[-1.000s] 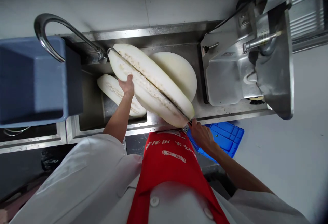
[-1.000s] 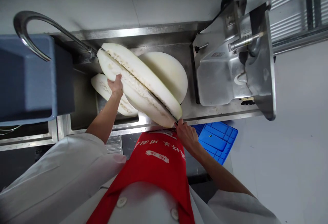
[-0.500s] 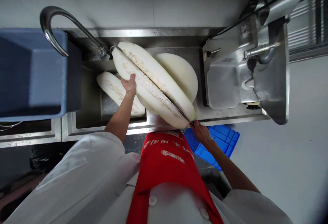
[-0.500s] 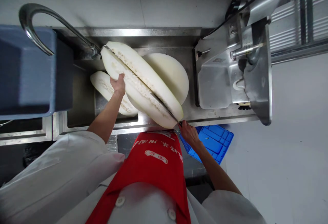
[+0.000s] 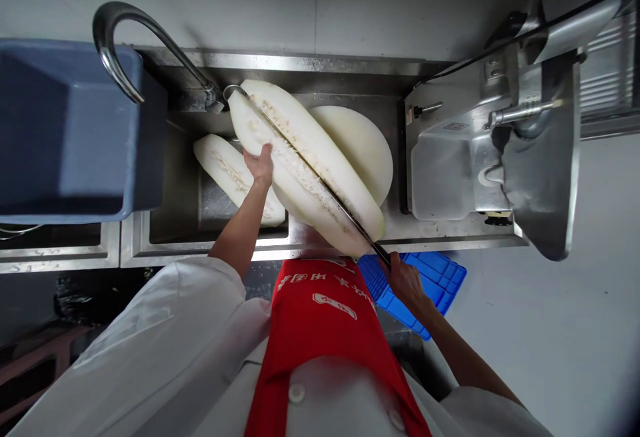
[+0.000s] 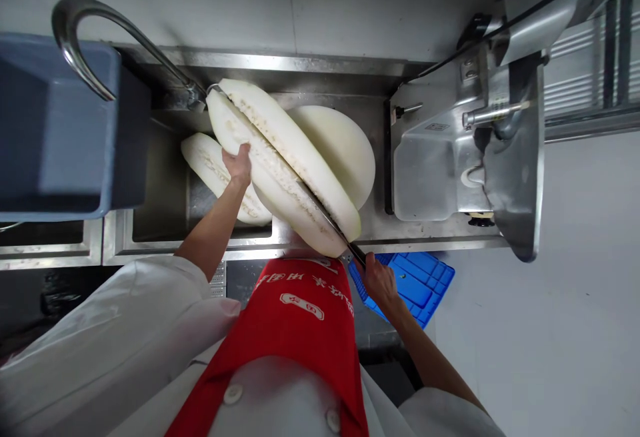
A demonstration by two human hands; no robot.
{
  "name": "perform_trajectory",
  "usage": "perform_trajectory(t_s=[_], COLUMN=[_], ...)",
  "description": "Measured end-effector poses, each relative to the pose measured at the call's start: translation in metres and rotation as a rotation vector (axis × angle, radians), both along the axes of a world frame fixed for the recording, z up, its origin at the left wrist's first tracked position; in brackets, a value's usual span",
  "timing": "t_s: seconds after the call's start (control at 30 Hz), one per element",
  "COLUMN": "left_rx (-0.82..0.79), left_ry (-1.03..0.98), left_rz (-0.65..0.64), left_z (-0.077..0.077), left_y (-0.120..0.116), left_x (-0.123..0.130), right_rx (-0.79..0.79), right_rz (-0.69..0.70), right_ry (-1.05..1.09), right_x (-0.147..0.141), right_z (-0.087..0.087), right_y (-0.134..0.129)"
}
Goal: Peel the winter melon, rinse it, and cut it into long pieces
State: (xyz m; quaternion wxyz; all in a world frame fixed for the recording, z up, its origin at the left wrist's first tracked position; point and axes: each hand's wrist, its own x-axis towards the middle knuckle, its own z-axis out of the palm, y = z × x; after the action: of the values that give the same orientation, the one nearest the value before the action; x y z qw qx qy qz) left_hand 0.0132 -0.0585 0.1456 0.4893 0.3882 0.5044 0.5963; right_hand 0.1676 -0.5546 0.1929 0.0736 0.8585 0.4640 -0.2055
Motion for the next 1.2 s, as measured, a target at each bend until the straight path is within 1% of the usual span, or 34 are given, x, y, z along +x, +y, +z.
perform_trajectory(t_s=[0.1, 0.23, 0.3, 0.37, 0.5, 0.6, 0.77, 0.87, 0.97, 1.07, 1.2], left_rx=[-0.01, 0.013, 0.009, -0.006, -0.04, -0.043, -0.019, -0.028, -0.051, -0.091, -0.147], left_ry=[0.016, 0.04, 0.041, 0.038, 0.04, 0.036, 0.034, 0.029, 0.019, 0.019, -0.03], left_rz=[-0.026, -0.049, -0.046, -0.049, -0.056, -0.058, -0.058, -0.076, -0.069, -0.052, -0.063], left_z=[-0.002, -0.003, -0.001, 0.003, 0.008, 0.008, 0.005, 0.005, 0.007, 0.006, 0.005], left_y=[0.002, 0.003, 0.002, 0.0, -0.003, -0.002, 0.001, 0.001, -0.002, -0.009, -0.018], left_x=[-0.002, -0.004, -0.004, -0.004, -0.005, -0.006, -0.007, -0.007, -0.01, -0.015, -0.017], right_rx=[-0.006, 0.004, 0.009, 0.014, 0.003, -0.006, -0.069, -0.08, -0.074, -0.047, 0.042], right_rz=[-0.006, 0.0, 0.003, 0.012, 0.017, -0.002, -0.028, -0.042, -0.035, 0.002, 0.022], right_ry=[0.019, 0.072, 0.083, 0.082, 0.042, 0.018, 0.054, 0.037, 0.026, 0.041, 0.034], right_x=[0.002, 0.014, 0.019, 0.02, 0.01, 0.008, 0.017, 0.011, 0.003, 0.005, 0.017], right_z=[0.0, -0.016, -0.025, -0.029, -0.024, -0.02, -0.016, -0.007, -0.001, -0.001, -0.008], right_y=[0.004, 0.008, 0.01, 0.009, 0.004, 0.004, 0.011, 0.018, 0.03, 0.04, 0.033])
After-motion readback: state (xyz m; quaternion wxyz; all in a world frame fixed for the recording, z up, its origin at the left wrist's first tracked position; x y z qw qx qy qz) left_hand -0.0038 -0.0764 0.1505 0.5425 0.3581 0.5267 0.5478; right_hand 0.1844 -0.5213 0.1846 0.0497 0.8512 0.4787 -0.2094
